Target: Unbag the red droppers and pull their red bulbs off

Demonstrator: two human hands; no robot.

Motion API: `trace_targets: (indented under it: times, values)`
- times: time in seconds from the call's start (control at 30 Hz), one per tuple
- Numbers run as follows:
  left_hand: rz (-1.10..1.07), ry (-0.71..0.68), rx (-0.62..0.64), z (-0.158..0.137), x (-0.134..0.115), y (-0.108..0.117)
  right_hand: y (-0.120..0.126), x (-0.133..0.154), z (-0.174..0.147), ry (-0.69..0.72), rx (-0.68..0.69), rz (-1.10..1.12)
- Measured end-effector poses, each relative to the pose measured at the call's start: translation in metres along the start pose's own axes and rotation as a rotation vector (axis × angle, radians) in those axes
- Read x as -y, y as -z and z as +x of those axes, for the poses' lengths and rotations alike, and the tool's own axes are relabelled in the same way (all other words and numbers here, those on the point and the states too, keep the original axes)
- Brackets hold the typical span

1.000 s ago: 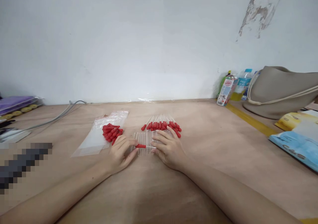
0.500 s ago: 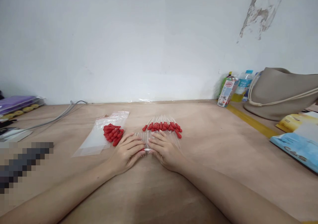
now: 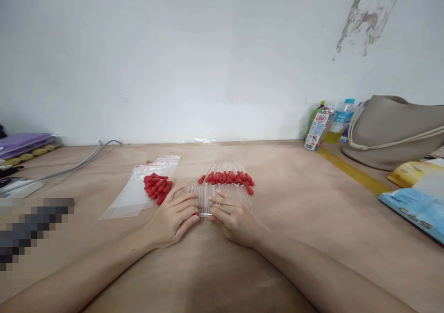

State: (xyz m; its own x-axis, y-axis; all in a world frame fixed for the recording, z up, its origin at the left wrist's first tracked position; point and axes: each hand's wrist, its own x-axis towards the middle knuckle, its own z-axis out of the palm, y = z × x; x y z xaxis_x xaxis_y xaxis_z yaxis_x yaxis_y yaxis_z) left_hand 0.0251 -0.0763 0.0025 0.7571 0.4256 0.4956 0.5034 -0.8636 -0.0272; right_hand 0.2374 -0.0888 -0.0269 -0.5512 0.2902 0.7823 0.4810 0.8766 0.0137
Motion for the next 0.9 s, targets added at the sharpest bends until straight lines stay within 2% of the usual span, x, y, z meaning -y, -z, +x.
trace_targets:
  times: [0.37,0.53,0.67,0.77,0.83,0.9]
  values:
    - [0.035,-0.038,-0.032,-0.001,-0.002,0.005,0.010,0.006,-0.001,0.046,-0.054,-0.085]
    - [0.045,-0.024,-0.052,-0.009,0.002,0.007,0.018,-0.001,-0.009,0.047,-0.061,-0.075]
    - [0.064,0.096,-0.087,-0.019,0.016,0.009,0.024,-0.010,-0.013,-0.174,-0.130,-0.058]
    - [0.026,0.211,-0.226,-0.017,0.031,0.013,0.023,-0.013,-0.013,-0.339,-0.060,-0.099]
    - [0.005,0.337,-0.293,-0.012,0.044,0.021,0.020,-0.013,-0.012,-0.396,-0.011,-0.145]
    - [-0.009,0.491,-0.257,-0.007,0.060,0.034,0.019,-0.014,-0.010,-0.433,-0.005,-0.157]
